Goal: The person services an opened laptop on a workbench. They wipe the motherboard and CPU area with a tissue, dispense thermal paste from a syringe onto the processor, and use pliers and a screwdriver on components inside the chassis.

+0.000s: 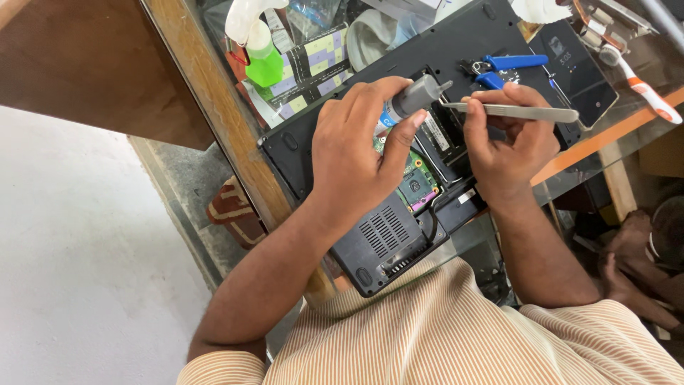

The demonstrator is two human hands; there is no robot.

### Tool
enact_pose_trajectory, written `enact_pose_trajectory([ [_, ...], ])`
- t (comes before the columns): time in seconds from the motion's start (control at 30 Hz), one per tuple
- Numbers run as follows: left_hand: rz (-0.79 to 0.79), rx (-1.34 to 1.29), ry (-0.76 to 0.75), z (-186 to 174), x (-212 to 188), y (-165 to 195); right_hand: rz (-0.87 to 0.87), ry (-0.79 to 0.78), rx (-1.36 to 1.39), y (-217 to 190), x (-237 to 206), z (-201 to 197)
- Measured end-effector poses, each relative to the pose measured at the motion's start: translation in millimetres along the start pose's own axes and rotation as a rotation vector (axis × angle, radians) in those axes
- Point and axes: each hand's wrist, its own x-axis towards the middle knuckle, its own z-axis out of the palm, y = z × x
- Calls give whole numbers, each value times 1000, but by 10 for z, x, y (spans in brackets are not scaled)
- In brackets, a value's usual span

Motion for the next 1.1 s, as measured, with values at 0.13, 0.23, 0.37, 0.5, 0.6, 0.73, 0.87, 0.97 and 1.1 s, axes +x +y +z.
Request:
enact_pose_trajectory([
  [0.13,-19,9,10,-17,2,43,142,92,149,26,-17,-111],
  [0.23,-88,28,-5,-23,16,103,272,181,400,19,7,-231],
  [0.37,-13,-32,-114,-27,42,177,492,274,747,-14,85,-405],
  [0.5,-70,-216,-218,18,47,314,566,194,1042,-55,198,-591],
  [0.6,-125,-199,-252,73,72,442,586,135,1139,-72,272,-650],
  [0.73,-90,-190,-258,131,108,593,578,65,1228,-57,350,-689],
  [0.87,-89,-189,-231,236,73,723,606,10,1263,-6,388,-742],
  [0.97,-118,-186,-203,318,25,779,627,-30,1288,57,397,-786],
  [1.1,-175,-199,-156,430,-54,804,641,-70,1288,143,401,-833],
])
